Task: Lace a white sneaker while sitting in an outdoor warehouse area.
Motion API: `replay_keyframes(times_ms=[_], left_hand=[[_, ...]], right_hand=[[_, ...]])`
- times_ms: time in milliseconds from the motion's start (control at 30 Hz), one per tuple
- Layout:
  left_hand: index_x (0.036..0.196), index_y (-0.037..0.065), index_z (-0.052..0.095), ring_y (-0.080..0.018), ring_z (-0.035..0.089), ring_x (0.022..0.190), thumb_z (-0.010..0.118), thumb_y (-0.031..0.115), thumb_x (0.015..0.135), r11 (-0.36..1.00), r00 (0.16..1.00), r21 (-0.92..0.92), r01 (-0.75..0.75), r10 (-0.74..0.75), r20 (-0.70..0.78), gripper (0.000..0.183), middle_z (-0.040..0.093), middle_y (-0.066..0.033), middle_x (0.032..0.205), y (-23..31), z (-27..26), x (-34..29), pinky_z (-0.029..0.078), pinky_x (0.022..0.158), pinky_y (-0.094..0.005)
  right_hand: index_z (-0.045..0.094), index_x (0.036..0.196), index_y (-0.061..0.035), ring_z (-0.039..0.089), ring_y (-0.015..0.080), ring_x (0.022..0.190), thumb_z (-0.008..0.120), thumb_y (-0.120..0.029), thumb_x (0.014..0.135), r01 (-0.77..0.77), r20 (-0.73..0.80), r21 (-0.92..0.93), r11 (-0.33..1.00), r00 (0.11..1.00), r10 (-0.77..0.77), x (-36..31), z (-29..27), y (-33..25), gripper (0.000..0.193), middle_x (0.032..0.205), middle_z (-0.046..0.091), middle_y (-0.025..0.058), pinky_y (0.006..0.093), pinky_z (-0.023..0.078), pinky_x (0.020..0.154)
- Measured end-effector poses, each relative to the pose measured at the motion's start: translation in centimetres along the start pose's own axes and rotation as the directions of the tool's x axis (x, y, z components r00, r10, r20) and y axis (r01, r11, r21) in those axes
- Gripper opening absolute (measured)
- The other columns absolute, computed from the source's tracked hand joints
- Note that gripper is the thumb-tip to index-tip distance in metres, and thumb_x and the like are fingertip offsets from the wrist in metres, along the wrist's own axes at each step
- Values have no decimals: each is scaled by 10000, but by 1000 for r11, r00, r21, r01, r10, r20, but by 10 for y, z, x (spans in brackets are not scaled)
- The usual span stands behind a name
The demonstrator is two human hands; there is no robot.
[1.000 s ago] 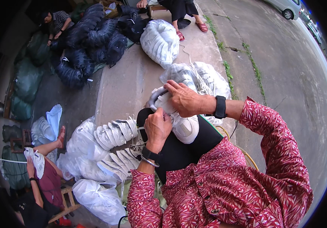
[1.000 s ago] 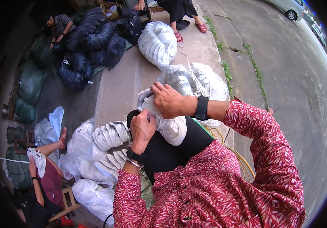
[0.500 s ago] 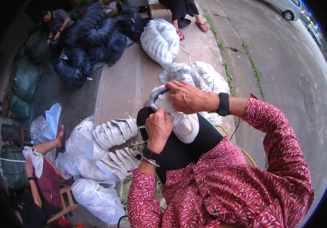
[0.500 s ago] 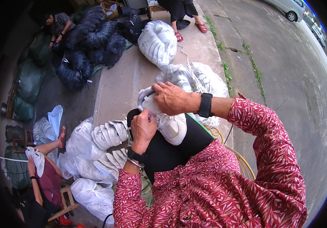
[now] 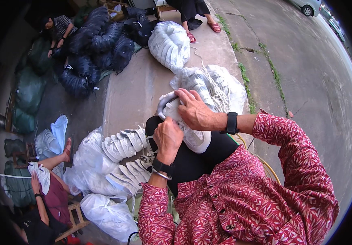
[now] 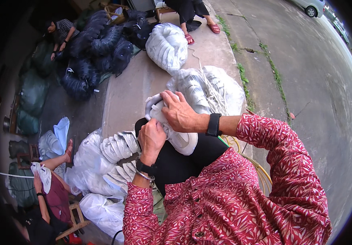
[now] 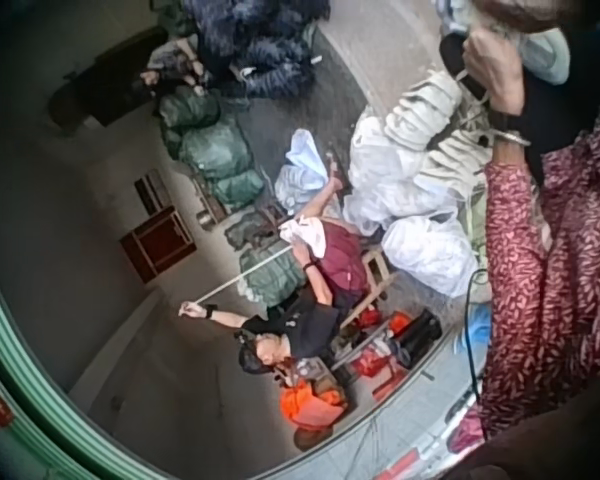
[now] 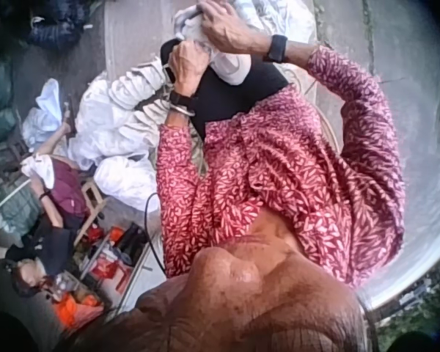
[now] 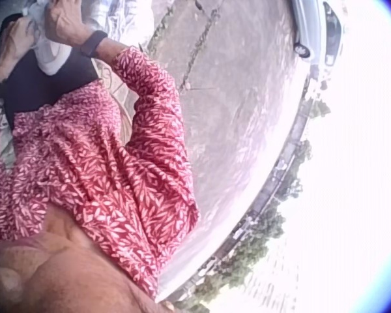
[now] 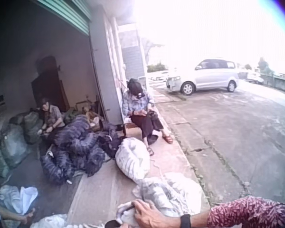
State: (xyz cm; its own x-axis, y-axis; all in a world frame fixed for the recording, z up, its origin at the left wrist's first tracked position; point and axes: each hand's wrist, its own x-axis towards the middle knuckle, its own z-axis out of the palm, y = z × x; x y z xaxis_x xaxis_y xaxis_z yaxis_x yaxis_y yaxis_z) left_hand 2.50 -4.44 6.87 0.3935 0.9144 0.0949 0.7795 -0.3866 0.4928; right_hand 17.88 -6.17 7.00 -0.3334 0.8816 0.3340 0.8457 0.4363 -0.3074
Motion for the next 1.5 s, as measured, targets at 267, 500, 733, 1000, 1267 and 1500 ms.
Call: replay_keyframes(times_ms=[267,500,733,1000,1267,1500], left_hand=[[763,-12,626,-404,608,758,588,163,756,1000,999,0,1,-1,44,180,628,-227,796,5,-4,12,477,684,-471],[779,14,614,-390,611,738,606,133,736,982,998,185,-45,34,60,127,619,-226,742,25,-4,6,470,652,-484],[738,32,555,-400,594,627,566,82,706,929,963,256,-267,268,33,60,586,-214,625,19,-10,-3,452,571,-504],[697,22,532,-306,574,542,608,84,733,990,989,75,-117,123,-77,104,548,-145,551,-24,-37,-32,429,513,-420],[747,39,541,-53,414,338,670,220,807,554,849,-660,507,-190,493,230,521,-14,514,-25,3,-52,261,284,-175],[741,39,534,-50,423,347,644,267,824,577,929,-752,319,-34,368,267,532,-6,535,-4,63,-36,283,294,-180]], right_hand=[[628,858,92,317,438,1220,657,-115,628,-50,11,-65,997,999,51,-1,7,0,311,1243,365,285,528,310,922],[613,750,51,297,433,1233,646,-122,649,-42,-31,2,999,999,42,-3,4,3,203,1261,359,296,505,304,929],[632,773,-33,482,342,1103,629,-54,679,-56,-90,393,918,991,99,11,-15,24,97,1147,506,221,430,447,808],[670,709,-109,346,343,1216,677,-146,655,275,-44,-92,957,959,-280,10,-10,4,66,1196,488,138,531,281,947],[665,675,-75,342,330,1221,661,-96,648,184,-21,35,982,983,-183,12,6,6,34,1177,499,128,543,244,958],[652,643,-73,317,350,1235,620,-152,603,481,-200,174,859,871,-448,5,27,-110,94,1134,500,121,579,203,1013]])
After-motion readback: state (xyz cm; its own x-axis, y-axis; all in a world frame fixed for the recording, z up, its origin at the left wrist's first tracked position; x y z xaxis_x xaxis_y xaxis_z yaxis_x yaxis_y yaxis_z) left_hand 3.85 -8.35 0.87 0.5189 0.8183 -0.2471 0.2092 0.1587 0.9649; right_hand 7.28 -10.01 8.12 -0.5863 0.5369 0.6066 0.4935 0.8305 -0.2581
